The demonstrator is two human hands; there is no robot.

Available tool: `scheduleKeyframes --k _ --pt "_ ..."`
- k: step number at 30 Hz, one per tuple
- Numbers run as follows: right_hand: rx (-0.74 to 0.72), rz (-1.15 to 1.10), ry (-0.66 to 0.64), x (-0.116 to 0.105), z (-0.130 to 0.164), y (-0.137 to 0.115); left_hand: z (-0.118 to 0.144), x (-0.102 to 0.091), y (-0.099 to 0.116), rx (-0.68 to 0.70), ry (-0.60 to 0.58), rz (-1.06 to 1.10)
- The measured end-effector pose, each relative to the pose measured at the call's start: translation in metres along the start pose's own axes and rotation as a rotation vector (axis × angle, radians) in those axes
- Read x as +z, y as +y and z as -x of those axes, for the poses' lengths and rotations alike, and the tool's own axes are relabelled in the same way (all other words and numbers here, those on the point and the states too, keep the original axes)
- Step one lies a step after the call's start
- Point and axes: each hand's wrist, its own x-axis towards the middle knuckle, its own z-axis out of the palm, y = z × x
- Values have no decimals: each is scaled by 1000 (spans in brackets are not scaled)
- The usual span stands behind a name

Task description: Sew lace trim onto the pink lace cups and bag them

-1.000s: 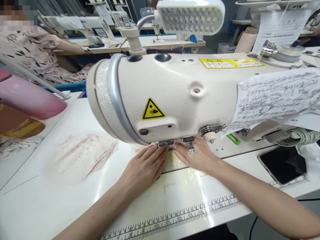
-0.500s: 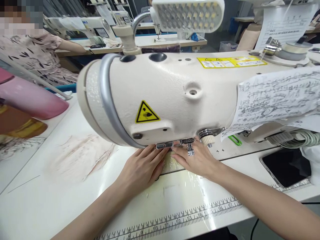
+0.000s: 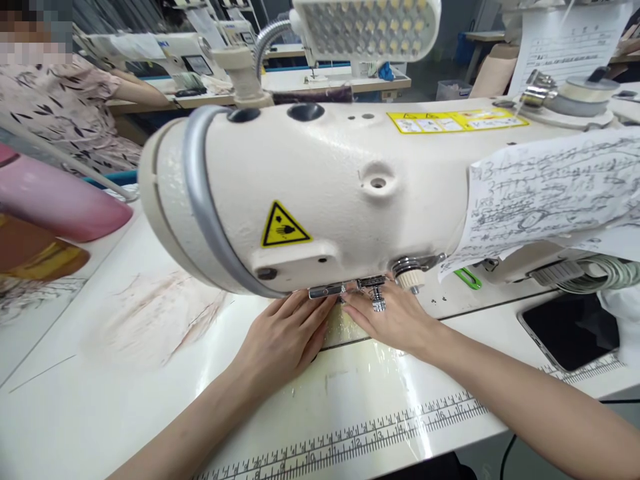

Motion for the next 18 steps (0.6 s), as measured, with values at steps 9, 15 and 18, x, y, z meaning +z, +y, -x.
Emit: scheduleKeyframes --k 9,15,18 --pt "31 23 -36 -1 1 0 0 1 -1 -25 -11 56" --pt "8 49 -25 0 2 1 0 1 -1 -27 -21 34" --pt "2 55 -22 0 2 1 0 2 0 4 11 -16"
